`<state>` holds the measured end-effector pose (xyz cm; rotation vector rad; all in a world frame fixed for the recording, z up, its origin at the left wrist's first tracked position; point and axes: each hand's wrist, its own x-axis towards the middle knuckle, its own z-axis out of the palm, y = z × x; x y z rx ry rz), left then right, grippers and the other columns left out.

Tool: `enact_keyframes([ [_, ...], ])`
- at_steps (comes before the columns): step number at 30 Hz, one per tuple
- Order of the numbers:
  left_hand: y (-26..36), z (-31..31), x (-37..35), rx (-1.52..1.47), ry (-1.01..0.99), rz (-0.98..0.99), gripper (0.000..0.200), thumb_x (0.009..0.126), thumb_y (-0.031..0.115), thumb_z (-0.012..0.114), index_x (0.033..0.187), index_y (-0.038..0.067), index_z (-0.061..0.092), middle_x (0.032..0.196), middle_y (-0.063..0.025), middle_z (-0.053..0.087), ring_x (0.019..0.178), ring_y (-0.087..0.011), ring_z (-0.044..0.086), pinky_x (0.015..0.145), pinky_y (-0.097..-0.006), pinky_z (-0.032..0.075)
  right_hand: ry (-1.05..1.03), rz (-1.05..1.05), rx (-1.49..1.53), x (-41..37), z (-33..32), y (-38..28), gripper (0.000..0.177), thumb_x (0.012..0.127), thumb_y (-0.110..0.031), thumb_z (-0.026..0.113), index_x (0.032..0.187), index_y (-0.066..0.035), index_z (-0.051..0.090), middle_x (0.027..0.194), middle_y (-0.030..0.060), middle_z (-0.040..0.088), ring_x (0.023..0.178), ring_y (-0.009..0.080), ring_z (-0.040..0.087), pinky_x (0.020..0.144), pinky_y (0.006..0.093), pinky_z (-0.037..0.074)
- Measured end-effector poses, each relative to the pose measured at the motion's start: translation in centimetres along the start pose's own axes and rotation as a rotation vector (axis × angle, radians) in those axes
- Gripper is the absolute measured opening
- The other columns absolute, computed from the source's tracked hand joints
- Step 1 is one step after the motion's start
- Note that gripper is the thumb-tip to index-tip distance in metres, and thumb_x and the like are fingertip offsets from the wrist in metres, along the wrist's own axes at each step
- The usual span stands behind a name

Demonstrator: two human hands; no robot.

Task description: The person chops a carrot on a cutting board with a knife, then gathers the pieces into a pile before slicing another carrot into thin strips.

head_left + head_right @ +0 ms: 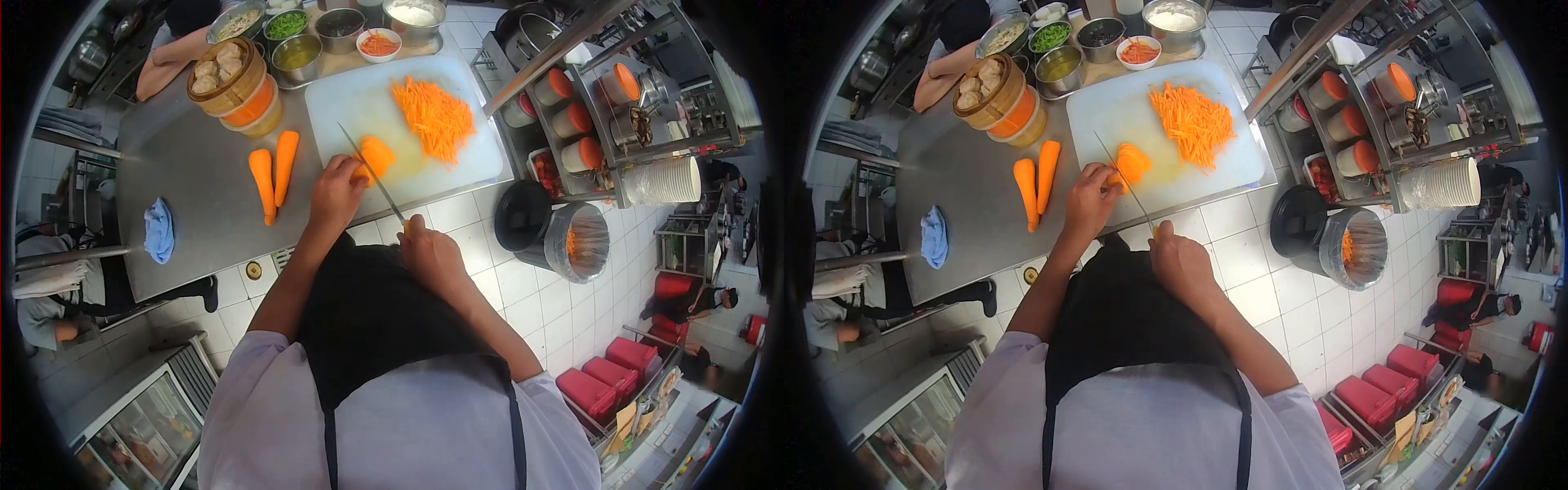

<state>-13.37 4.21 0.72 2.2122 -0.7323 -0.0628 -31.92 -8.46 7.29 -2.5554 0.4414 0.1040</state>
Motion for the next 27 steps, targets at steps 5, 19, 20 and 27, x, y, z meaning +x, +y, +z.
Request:
enact_keyframes([
  [5, 0.3, -0.4, 0.3, 0.001, -0.017, 0.018, 0.032, 0.083, 0.011, 0.079, 0.112, 0.004, 0.071, 0.119, -0.0119, 0.068, 0.101, -0.0353, 0.070, 0.087, -0.0443, 0.057, -0.080, 0.034, -0.044, 1.2, 0.0, -0.1, 0.027, 0.101, -0.022, 0.060, 0.102, 0.002, 0.050, 0.071, 0.0246, 0.070, 0.068, 0.0450, 0.071, 0.060, 0.0535, 0.057],
  [19, 0.6, -0.6, 0.6, -0.020, -0.007, 0.069, 0.043, 0.082, 0.006, 0.080, 0.121, 0.005, 0.062, 0.118, -0.0137, 0.066, 0.101, -0.0372, 0.069, 0.085, -0.0438, 0.058, 0.001, 0.021, -0.027, 6.6, 4.2, 1.9, 0.029, 0.101, -0.026, 0.062, 0.102, 0.001, 0.051, 0.073, 0.0257, 0.070, 0.071, 0.0451, 0.071, 0.063, 0.0536, 0.058],
  [20, 0.4, -0.5, 0.8, -0.010, -0.034, 0.052, 0.044, 0.082, 0.006, 0.080, 0.122, 0.005, 0.062, 0.118, -0.0138, 0.066, 0.102, -0.0372, 0.069, 0.085, -0.0440, 0.058, 0.002, 0.026, -0.022, 6.5, 4.1, 1.8, 0.029, 0.100, -0.026, 0.062, 0.101, 0.001, 0.051, 0.073, 0.0258, 0.070, 0.071, 0.0454, 0.071, 0.063, 0.0540, 0.058],
  [27, 1.2, -0.9, 0.9, -0.043, -0.022, -0.020, 0.041, 0.082, 0.009, 0.079, 0.119, 0.007, 0.063, 0.114, -0.0143, 0.067, 0.101, -0.0387, 0.068, 0.085, -0.0468, 0.057, 0.046, 0.020, 0.027, 5.3, 2.7, 0.3, 0.029, 0.100, -0.025, 0.063, 0.100, 0.002, 0.051, 0.070, 0.0273, 0.068, 0.067, 0.0467, 0.069, 0.062, 0.0562, 0.055],
])
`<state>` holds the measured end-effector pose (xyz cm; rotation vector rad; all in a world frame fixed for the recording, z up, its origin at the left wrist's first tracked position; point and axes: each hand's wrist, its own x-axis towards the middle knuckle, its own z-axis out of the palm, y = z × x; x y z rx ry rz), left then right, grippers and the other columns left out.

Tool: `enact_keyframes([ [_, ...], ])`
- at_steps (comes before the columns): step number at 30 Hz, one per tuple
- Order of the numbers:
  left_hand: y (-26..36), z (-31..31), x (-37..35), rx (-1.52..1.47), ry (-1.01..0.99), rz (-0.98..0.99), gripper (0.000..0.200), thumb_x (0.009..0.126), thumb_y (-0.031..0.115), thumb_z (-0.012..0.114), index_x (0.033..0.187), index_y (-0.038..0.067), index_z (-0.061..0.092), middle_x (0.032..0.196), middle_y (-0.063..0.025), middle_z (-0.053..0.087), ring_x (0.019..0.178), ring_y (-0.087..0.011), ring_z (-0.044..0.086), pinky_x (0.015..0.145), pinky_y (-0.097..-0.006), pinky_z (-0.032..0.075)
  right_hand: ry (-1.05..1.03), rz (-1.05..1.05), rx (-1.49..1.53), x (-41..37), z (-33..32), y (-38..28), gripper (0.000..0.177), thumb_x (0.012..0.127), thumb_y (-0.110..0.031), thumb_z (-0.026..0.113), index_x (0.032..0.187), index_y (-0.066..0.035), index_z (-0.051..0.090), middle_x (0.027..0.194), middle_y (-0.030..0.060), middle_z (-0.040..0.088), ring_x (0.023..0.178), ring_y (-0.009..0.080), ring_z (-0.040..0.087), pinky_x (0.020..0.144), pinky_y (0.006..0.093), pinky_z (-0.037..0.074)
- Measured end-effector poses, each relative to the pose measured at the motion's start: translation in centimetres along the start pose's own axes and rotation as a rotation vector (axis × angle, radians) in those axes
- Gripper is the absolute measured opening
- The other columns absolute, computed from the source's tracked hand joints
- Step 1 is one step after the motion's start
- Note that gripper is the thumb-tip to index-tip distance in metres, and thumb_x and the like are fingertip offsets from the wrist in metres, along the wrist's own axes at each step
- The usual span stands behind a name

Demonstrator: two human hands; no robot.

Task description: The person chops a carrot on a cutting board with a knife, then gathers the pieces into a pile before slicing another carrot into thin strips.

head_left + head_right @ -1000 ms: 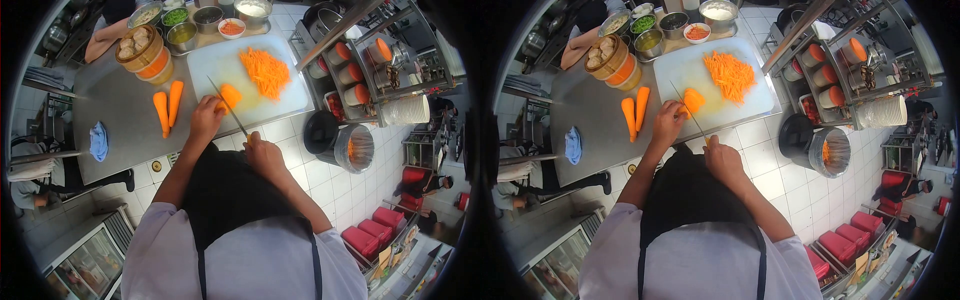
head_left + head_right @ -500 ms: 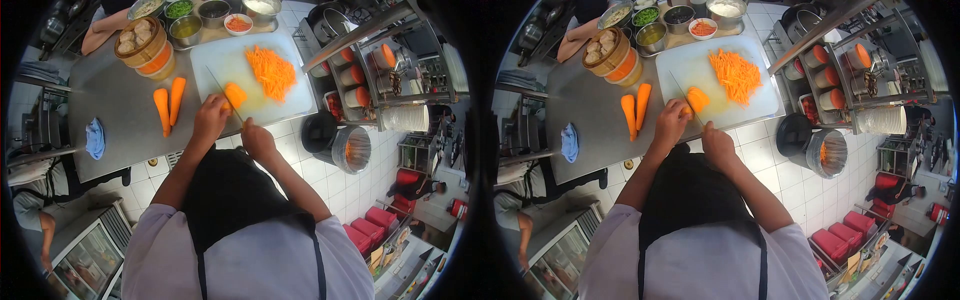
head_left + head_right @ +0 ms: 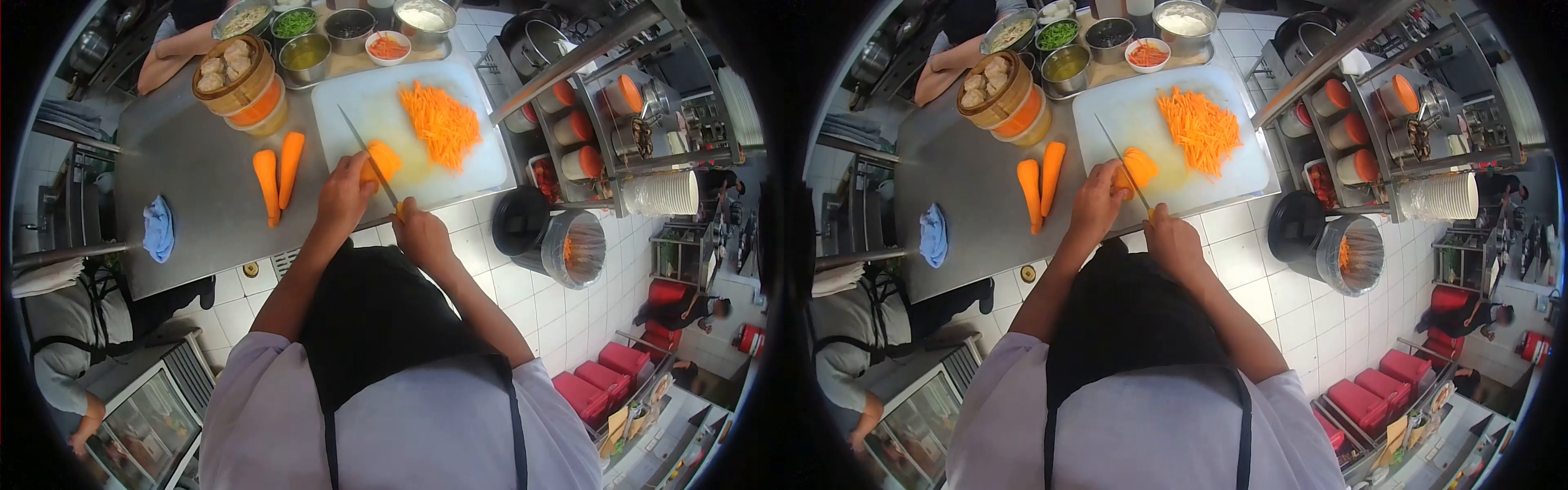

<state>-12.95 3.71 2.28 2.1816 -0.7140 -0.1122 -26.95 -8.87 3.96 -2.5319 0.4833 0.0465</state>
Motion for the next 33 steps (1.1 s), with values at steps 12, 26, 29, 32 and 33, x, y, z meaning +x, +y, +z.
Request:
enact_keyframes([
  [12, -0.8, 0.4, -0.1, 0.023, -0.030, 0.007, 0.030, 0.082, 0.006, 0.076, 0.110, 0.003, 0.067, 0.113, -0.0140, 0.066, 0.101, -0.0368, 0.069, 0.086, -0.0456, 0.056, -0.030, -0.013, -0.027, -3.3, -2.0, 0.1, 0.030, 0.100, -0.024, 0.063, 0.100, 0.003, 0.050, 0.069, 0.0273, 0.068, 0.067, 0.0465, 0.070, 0.061, 0.0554, 0.056],
  [26, -0.9, 0.3, 0.2, 0.046, -0.050, 0.024, 0.027, 0.082, 0.007, 0.076, 0.107, 0.003, 0.067, 0.112, -0.0133, 0.066, 0.097, -0.0362, 0.070, 0.084, -0.0447, 0.058, -0.104, 0.034, -0.072, -4.0, -2.3, -0.7, 0.027, 0.100, -0.022, 0.062, 0.100, 0.002, 0.049, 0.072, 0.0255, 0.070, 0.067, 0.0445, 0.071, 0.061, 0.0538, 0.058],
  [29, -0.9, 0.1, 0.2, 0.039, -0.044, 0.022, 0.027, 0.082, 0.009, 0.077, 0.107, 0.005, 0.067, 0.111, -0.0126, 0.066, 0.098, -0.0375, 0.069, 0.084, -0.0468, 0.056, -0.117, 0.039, -0.097, -3.0, -1.4, -0.6, 0.025, 0.101, -0.021, 0.059, 0.100, 0.002, 0.050, 0.072, 0.0252, 0.070, 0.067, 0.0441, 0.071, 0.061, 0.0530, 0.058],
  [32, -0.6, 0.0, 0.3, 0.034, -0.054, 0.008, 0.028, 0.082, 0.009, 0.078, 0.107, 0.005, 0.066, 0.112, -0.0133, 0.066, 0.100, -0.0379, 0.068, 0.085, -0.0471, 0.056, -0.084, 0.012, -0.117, -0.6, 1.1, 0.5, 0.023, 0.103, -0.021, 0.056, 0.099, 0.002, 0.050, 0.072, 0.0250, 0.070, 0.067, 0.0430, 0.072, 0.060, 0.0516, 0.059],
  [33, -0.6, -0.1, 0.2, 0.034, -0.060, 0.000, 0.029, 0.082, 0.010, 0.078, 0.108, 0.005, 0.066, 0.112, -0.0136, 0.066, 0.101, -0.0381, 0.068, 0.085, -0.0472, 0.056, -0.068, -0.002, -0.121, 0.1, 1.7, 0.6, 0.023, 0.103, -0.020, 0.055, 0.099, 0.002, 0.050, 0.072, 0.0249, 0.070, 0.067, 0.0426, 0.072, 0.060, 0.0512, 0.059],
])
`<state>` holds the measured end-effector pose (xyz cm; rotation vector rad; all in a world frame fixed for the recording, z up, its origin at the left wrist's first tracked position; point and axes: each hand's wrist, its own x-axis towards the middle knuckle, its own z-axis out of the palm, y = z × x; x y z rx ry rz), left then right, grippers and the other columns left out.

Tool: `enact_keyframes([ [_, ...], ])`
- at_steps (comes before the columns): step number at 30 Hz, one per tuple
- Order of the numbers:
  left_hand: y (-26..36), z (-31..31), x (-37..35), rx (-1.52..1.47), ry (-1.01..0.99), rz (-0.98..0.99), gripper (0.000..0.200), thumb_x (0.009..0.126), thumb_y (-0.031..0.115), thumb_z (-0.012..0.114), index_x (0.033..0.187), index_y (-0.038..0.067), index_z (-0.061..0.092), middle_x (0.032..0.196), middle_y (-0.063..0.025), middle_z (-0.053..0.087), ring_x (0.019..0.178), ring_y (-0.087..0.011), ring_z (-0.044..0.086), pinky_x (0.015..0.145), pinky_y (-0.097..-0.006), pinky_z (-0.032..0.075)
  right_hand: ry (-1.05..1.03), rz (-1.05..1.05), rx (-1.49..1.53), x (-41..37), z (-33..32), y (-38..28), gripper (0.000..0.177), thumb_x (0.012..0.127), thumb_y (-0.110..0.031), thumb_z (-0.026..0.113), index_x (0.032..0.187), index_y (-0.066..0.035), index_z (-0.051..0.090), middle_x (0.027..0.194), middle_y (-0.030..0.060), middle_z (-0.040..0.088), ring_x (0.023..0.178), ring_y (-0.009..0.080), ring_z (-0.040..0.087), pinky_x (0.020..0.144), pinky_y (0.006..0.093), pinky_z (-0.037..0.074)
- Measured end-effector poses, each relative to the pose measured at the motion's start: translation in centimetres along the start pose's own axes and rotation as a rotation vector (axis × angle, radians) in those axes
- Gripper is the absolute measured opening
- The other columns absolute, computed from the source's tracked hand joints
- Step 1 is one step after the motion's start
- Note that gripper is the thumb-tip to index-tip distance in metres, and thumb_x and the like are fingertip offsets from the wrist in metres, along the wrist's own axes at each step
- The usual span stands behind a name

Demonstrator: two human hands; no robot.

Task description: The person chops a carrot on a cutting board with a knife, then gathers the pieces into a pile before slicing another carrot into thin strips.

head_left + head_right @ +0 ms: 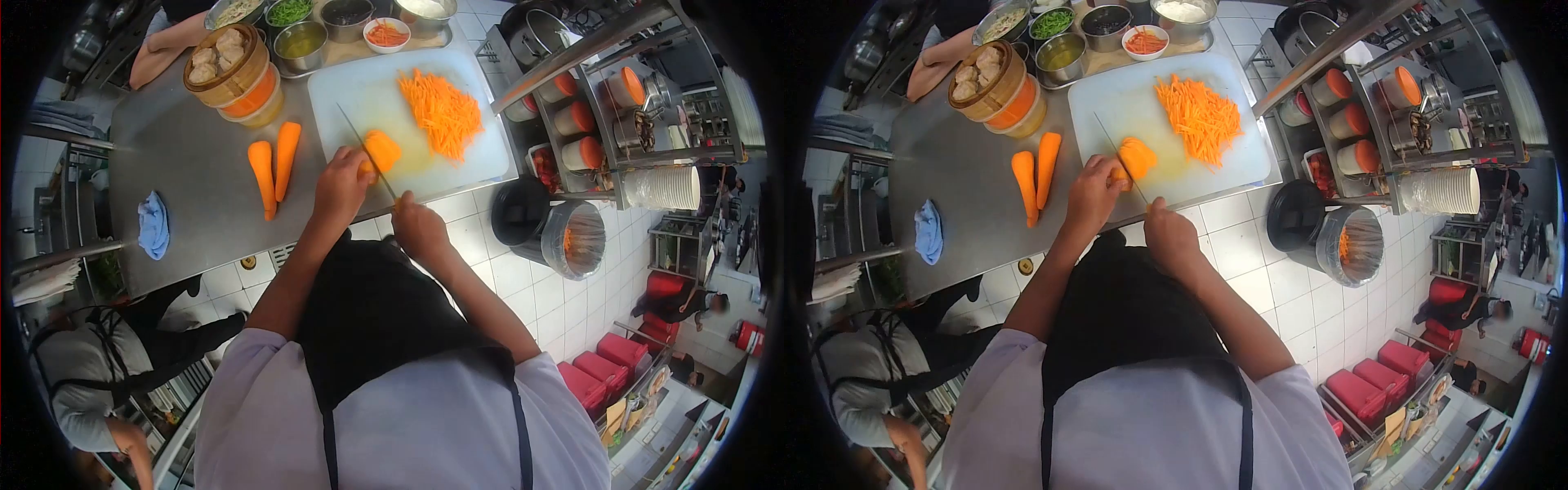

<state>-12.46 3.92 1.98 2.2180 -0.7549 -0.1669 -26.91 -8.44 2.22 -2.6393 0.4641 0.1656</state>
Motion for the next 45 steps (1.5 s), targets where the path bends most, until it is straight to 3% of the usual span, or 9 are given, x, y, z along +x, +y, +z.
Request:
enact_keyframes([
  [6, 0.4, 0.0, -0.3, -0.001, 0.049, 0.095, 0.033, 0.083, 0.007, 0.077, 0.114, 0.003, 0.066, 0.116, -0.0164, 0.064, 0.106, -0.0388, 0.067, 0.087, -0.0471, 0.056, 0.026, -0.009, 0.012, 0.9, 0.9, 0.3, 0.023, 0.104, -0.021, 0.052, 0.098, 0.001, 0.051, 0.071, 0.0242, 0.070, 0.067, 0.0406, 0.073, 0.059, 0.0504, 0.059],
  [9, 1.0, -0.5, 0.4, 0.156, -0.123, 0.065, 0.039, 0.085, 0.006, 0.076, 0.122, 0.004, 0.063, 0.119, -0.0171, 0.063, 0.110, -0.0386, 0.066, 0.089, -0.0469, 0.056, 0.017, 0.012, 0.009, 0.7, 0.6, -0.2, 0.024, 0.105, -0.022, 0.053, 0.097, 0.001, 0.051, 0.071, 0.0242, 0.070, 0.066, 0.0414, 0.072, 0.058, 0.0512, 0.058],
  [12, 1.3, -0.7, 1.0, 0.174, -0.169, 0.068, 0.043, 0.085, 0.006, 0.076, 0.126, 0.004, 0.061, 0.121, -0.0186, 0.062, 0.111, -0.0385, 0.066, 0.090, -0.0468, 0.056, 0.048, -0.006, 0.046, 0.3, 0.3, 0.0, 0.027, 0.103, -0.024, 0.056, 0.098, 0.002, 0.051, 0.072, 0.0257, 0.070, 0.067, 0.0441, 0.071, 0.061, 0.0536, 0.057],
  [18, 0.7, 0.2, 0.4, -0.047, 0.053, -0.055, 0.041, 0.083, 0.009, 0.078, 0.120, 0.004, 0.062, 0.110, -0.0190, 0.065, 0.102, -0.0394, 0.067, 0.086, -0.0467, 0.056, 0.064, 0.030, 0.196, -0.7, -2.5, -0.5, 0.032, 0.101, -0.027, 0.062, 0.101, 0.003, 0.052, 0.073, 0.0282, 0.068, 0.071, 0.0473, 0.070, 0.066, 0.0565, 0.056],
  [27, -0.3, 0.5, -0.1, -0.038, 0.078, 0.024, 0.018, 0.081, 0.008, 0.079, 0.090, 0.002, 0.064, 0.097, -0.0145, 0.065, 0.091, -0.0372, 0.069, 0.079, -0.0461, 0.056, 0.027, 0.001, 0.100, -4.0, -3.8, -0.3, 0.031, 0.100, -0.026, 0.063, 0.102, 0.003, 0.050, 0.071, 0.0260, 0.069, 0.068, 0.0458, 0.070, 0.062, 0.0551, 0.056],
  [42, -0.7, 0.5, 0.2, -0.069, 0.047, -0.044, 0.021, 0.082, 0.005, 0.075, 0.103, 0.005, 0.070, 0.104, -0.0120, 0.068, 0.093, -0.0347, 0.070, 0.080, -0.0435, 0.057, -0.025, 0.016, 0.063, -4.9, -3.9, -1.0, 0.027, 0.100, -0.021, 0.062, 0.100, 0.001, 0.048, 0.069, 0.0249, 0.069, 0.065, 0.0444, 0.071, 0.058, 0.0522, 0.057],
  [45, -0.9, 0.8, 0.1, -0.009, 0.101, 0.023, 0.020, 0.083, 0.002, 0.075, 0.101, 0.002, 0.068, 0.104, -0.0118, 0.069, 0.089, -0.0294, 0.072, 0.078, -0.0400, 0.058, -0.070, 0.066, 0.034, -4.3, -3.3, -1.2, 0.027, 0.101, -0.022, 0.061, 0.102, 0.002, 0.049, 0.070, 0.0245, 0.070, 0.066, 0.0435, 0.071, 0.059, 0.0518, 0.057],
])
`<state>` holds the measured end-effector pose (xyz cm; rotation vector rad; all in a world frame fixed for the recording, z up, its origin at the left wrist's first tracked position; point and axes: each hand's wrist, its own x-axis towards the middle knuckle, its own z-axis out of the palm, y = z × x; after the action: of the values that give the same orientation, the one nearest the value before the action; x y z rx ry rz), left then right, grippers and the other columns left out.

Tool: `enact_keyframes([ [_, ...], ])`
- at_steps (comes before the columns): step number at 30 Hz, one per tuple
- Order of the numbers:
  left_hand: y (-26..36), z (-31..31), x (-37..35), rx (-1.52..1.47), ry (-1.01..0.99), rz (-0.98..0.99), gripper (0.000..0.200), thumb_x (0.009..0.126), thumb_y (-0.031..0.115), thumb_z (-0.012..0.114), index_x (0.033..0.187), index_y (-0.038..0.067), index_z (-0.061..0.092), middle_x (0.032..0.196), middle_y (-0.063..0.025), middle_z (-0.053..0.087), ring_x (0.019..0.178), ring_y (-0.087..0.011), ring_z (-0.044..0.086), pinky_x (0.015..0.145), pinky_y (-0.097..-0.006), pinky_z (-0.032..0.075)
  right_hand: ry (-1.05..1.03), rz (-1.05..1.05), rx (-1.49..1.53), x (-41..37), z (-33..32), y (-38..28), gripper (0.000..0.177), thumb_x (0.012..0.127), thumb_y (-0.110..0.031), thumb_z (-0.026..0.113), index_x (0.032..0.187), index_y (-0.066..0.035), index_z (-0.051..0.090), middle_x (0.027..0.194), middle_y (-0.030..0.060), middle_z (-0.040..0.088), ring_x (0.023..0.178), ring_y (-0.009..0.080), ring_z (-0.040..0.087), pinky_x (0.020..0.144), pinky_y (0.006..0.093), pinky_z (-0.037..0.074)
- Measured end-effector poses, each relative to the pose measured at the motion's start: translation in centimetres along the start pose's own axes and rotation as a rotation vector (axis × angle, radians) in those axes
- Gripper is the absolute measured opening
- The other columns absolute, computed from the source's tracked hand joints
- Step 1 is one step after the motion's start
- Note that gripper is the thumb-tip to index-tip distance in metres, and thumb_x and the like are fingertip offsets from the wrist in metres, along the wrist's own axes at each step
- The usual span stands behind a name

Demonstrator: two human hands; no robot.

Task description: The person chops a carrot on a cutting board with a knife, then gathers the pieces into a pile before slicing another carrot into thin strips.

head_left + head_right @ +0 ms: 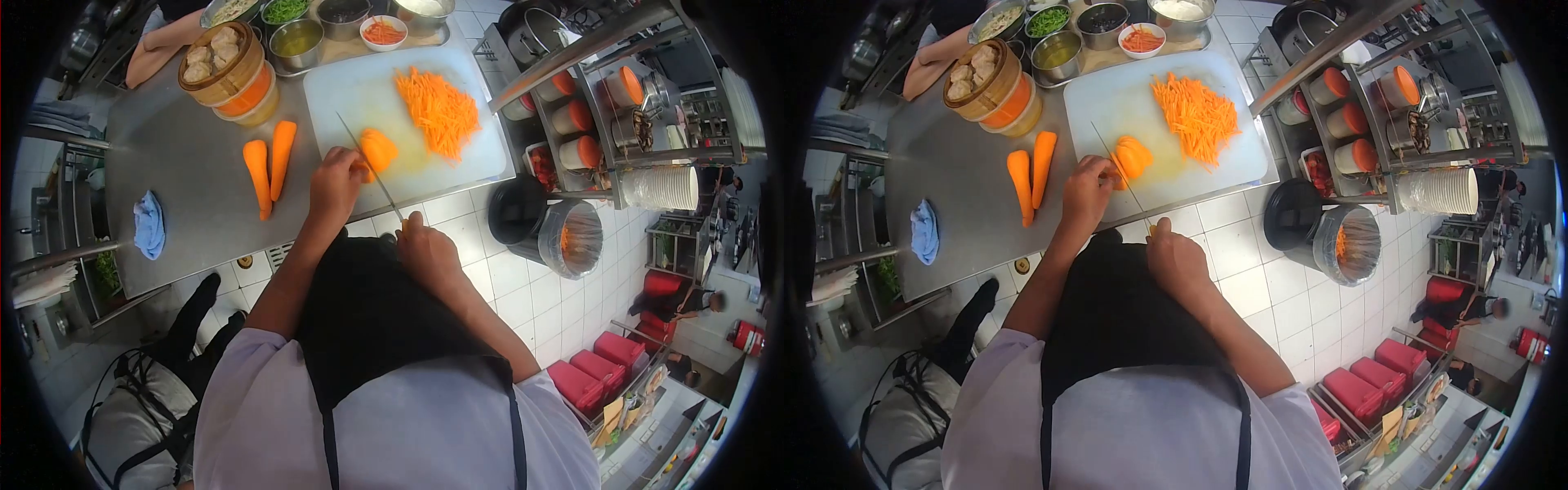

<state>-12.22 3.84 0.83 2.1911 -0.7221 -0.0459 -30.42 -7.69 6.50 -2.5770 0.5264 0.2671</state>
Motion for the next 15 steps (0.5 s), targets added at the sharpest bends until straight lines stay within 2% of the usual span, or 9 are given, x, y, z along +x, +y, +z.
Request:
enact_keyframes([
  [9, 0.2, -0.1, -0.2, -0.032, 0.014, -0.009, 0.026, 0.084, 0.007, 0.079, 0.107, 0.005, 0.067, 0.108, -0.0119, 0.068, 0.091, -0.0307, 0.072, 0.081, -0.0417, 0.057, 0.062, -0.074, -0.089, 7.1, 3.8, 0.4, 0.027, 0.103, -0.023, 0.058, 0.106, 0.002, 0.050, 0.073, 0.0217, 0.072, 0.069, 0.0391, 0.074, 0.062, 0.0479, 0.060],
  [12, 0.2, 0.0, 0.0, -0.092, -0.024, -0.066, 0.032, 0.084, 0.009, 0.078, 0.114, 0.007, 0.067, 0.109, -0.0142, 0.065, 0.101, -0.0387, 0.067, 0.086, -0.0462, 0.056, 0.060, -0.032, -0.111, 7.2, 4.0, 0.2, 0.024, 0.104, -0.023, 0.056, 0.104, 0.001, 0.051, 0.072, 0.0198, 0.072, 0.068, 0.0369, 0.075, 0.061, 0.0463, 0.061],
  [15, 0.3, -0.5, 0.4, 0.072, -0.128, 0.007, 0.036, 0.086, 0.008, 0.077, 0.121, 0.009, 0.067, 0.110, -0.0164, 0.063, 0.102, -0.0394, 0.067, 0.087, -0.0467, 0.055, 0.078, -0.042, -0.104, 7.0, 3.8, 0.0, 0.023, 0.105, -0.023, 0.055, 0.101, 0.000, 0.052, 0.072, 0.0195, 0.072, 0.068, 0.0362, 0.075, 0.060, 0.0458, 0.061],
])
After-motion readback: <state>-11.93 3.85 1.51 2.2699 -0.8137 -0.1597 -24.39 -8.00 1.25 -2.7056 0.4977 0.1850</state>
